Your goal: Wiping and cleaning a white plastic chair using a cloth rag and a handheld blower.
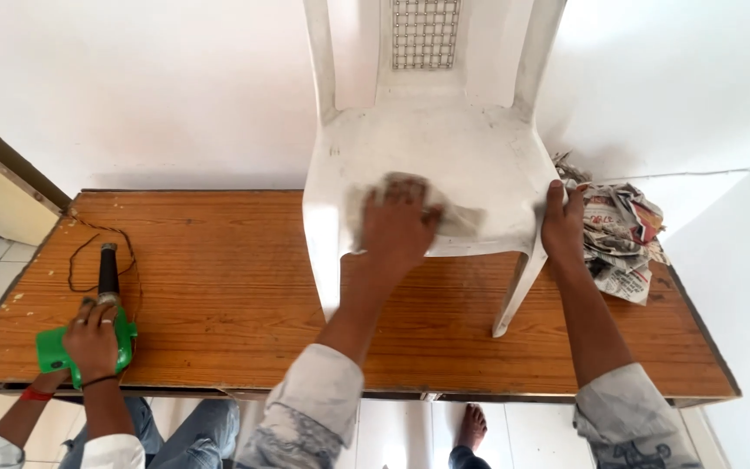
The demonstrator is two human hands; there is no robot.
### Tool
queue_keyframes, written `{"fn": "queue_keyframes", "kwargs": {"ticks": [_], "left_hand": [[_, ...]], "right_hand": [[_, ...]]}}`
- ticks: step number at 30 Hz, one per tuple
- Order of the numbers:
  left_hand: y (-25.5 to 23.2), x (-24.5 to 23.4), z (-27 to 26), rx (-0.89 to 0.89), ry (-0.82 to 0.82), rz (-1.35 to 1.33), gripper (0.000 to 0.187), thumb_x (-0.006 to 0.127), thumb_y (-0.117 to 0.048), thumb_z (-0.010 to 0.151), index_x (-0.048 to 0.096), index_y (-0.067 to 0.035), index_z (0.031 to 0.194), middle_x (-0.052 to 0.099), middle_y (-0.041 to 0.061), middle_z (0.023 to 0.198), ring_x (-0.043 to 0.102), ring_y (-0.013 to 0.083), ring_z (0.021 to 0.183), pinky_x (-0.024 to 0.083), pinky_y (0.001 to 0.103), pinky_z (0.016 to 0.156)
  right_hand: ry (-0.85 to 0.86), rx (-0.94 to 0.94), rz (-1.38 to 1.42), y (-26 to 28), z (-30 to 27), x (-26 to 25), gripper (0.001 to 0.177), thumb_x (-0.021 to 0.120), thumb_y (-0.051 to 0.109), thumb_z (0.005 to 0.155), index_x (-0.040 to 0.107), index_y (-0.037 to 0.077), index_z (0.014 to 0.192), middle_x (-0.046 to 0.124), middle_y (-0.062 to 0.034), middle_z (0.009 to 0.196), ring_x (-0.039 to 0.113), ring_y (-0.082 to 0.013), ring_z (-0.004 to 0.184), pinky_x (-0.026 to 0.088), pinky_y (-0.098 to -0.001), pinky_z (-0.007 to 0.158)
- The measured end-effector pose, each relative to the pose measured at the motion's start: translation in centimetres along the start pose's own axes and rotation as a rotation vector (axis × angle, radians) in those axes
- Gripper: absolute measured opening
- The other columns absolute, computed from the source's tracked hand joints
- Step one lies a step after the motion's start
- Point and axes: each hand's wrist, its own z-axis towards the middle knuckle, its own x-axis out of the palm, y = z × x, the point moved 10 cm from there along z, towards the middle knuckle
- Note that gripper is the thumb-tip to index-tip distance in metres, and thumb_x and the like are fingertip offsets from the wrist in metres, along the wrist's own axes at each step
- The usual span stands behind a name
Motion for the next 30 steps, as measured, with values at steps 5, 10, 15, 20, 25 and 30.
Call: {"fn": "queue_keyframes", "kwargs": {"ticks": [5, 10, 15, 20, 25, 30], "left_hand": [[-6.2, 1.3, 2.8, 0.206, -0.001, -0.617, 0.082, 0.058, -0.049, 0.093, 0.023, -0.019, 0.160, 0.021, 0.011, 0.166, 0.027, 0.0339, 0.149, 0.023, 0.055, 0.119], [-2.6, -3.7, 4.7, 0.326, -0.152, -1.147, 0.075, 0.081, -0.032, 0.088, 0.049, -0.026, 0.155, 0.046, 0.009, 0.166, 0.041, 0.0319, 0.154, 0.033, 0.053, 0.127], [11.3, -5.1, 4.0, -0.305, -0.415, -0.420, 0.055, 0.068, -0.035, 0.095, 0.055, -0.015, 0.145, 0.060, 0.009, 0.144, 0.049, 0.0286, 0.143, 0.030, 0.060, 0.117], [13.5, -2.6, 1.4, -0.258, -0.506, -0.205, 0.047, 0.063, -0.034, 0.095, 0.064, -0.008, 0.134, 0.064, 0.012, 0.139, 0.045, 0.0339, 0.143, 0.025, 0.057, 0.113], [13.2, -3.4, 0.8, -0.279, -0.493, -0.264, 0.039, 0.064, -0.029, 0.093, 0.071, -0.011, 0.126, 0.065, 0.010, 0.139, 0.046, 0.0285, 0.142, 0.024, 0.049, 0.120], [13.1, -2.3, 1.1, -0.316, -0.425, -0.269, 0.040, 0.063, -0.030, 0.094, 0.070, -0.010, 0.128, 0.068, 0.009, 0.133, 0.046, 0.0261, 0.144, 0.025, 0.047, 0.121]], "right_hand": [[-0.028, -0.388, -0.196, 6.9, -4.8, -0.1, 0.040, 0.051, 0.018, 0.107, 0.050, 0.003, 0.144, 0.041, -0.0270, 0.158, 0.039, -0.0451, 0.147, 0.033, -0.0501, 0.119], [0.195, -0.450, -0.056, 14.2, -11.2, 2.3, 0.040, 0.045, 0.025, 0.109, 0.048, 0.013, 0.147, 0.035, -0.0167, 0.167, 0.040, -0.0413, 0.151, 0.042, -0.0536, 0.118], [0.411, -0.484, -0.631, 15.4, -11.5, 9.1, 0.070, 0.037, 0.060, 0.103, 0.035, 0.019, 0.161, 0.029, -0.0183, 0.164, 0.035, -0.0400, 0.145, 0.021, -0.0618, 0.118], [0.479, -0.589, -0.879, 14.9, -13.7, 15.0, 0.063, 0.034, 0.058, 0.105, 0.039, 0.025, 0.158, 0.033, -0.0147, 0.163, 0.032, -0.0373, 0.150, 0.022, -0.0587, 0.121], [0.479, -0.872, -0.672, 15.0, -15.7, 12.0, 0.053, 0.039, 0.039, 0.108, 0.045, 0.019, 0.156, 0.044, -0.0134, 0.161, 0.038, -0.0357, 0.150, 0.028, -0.0553, 0.120], [0.403, -0.531, -0.725, 9.0, -6.0, 4.4, 0.039, 0.043, 0.038, 0.114, 0.068, 0.012, 0.129, 0.051, -0.0111, 0.160, 0.054, -0.0264, 0.142, 0.037, -0.0418, 0.127]]}}
